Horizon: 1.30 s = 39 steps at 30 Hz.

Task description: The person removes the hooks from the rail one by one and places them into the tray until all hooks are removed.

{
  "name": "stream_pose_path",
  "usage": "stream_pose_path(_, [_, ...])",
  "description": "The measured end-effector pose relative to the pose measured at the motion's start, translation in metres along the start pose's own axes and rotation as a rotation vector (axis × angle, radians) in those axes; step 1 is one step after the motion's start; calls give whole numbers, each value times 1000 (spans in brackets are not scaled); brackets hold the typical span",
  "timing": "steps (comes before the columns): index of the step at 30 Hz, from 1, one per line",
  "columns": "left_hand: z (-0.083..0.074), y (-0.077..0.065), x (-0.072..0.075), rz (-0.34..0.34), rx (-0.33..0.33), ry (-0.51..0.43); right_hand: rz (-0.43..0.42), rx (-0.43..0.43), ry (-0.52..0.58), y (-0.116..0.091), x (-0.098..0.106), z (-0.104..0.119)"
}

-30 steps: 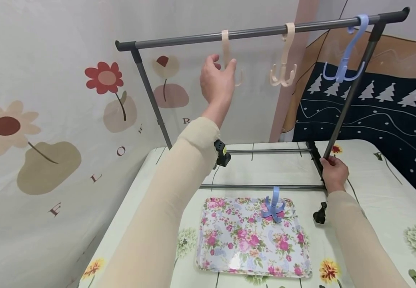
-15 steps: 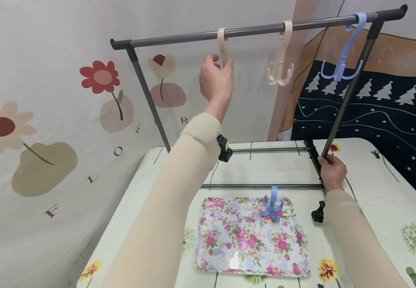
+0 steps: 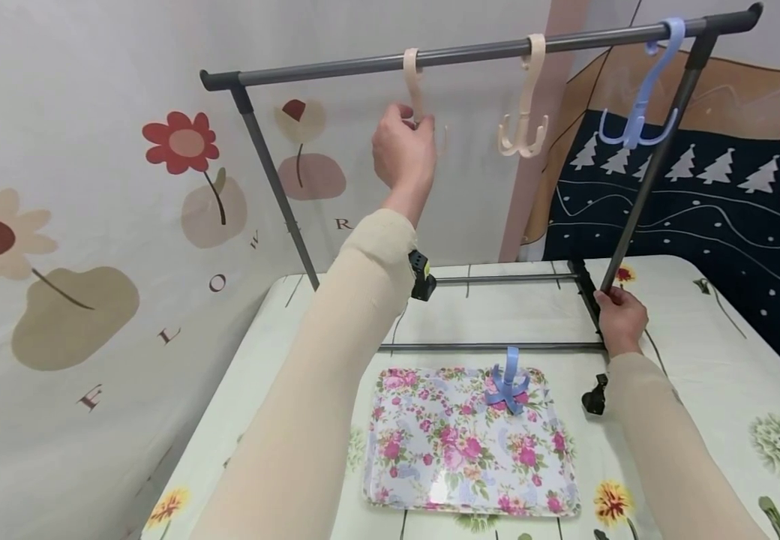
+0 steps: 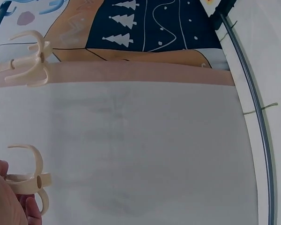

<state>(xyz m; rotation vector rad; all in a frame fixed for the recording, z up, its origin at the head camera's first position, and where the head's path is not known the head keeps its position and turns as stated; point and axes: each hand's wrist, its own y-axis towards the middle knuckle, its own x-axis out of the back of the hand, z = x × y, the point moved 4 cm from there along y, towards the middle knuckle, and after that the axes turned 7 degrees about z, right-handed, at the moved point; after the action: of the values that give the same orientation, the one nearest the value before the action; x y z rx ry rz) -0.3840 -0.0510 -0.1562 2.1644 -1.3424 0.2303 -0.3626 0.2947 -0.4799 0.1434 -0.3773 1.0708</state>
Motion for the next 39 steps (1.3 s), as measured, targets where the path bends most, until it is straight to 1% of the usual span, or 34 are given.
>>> stream_pose_path(3, [1, 0, 1, -10, -3, 10, 0, 4, -4, -1, -1, 1])
stream_pose_path(10, [0, 3, 10, -64, -27, 50, 18, -3, -6, 1, -3, 3])
stream_pose_path(18, [-9, 9, 17, -49, -18, 93, 20, -4, -10, 2, -4, 4])
stream_pose_path(21, [-14, 11, 21, -57, -21, 129, 24, -14, -1, 1, -3, 5])
stream_pose_path(25, [-20, 12, 24, -66, -2, 159, 40, -37, 7, 0, -2, 5])
stream_pose_path(28, [-26, 13, 27, -71, -9, 142, 40, -38, 9, 0, -2, 6])
stream_pose_path(32, [-31, 14, 30, -75, -38, 100, 28, -30, 6, 1, -2, 4])
stream_pose_path(36, [-27, 11, 30, -64, -36, 71, 30, -32, -6, 3, -2, 1])
stream_pose_path(39, [-23, 8, 31, -55, -52, 53, 26, -19, -16, 4, -2, -1])
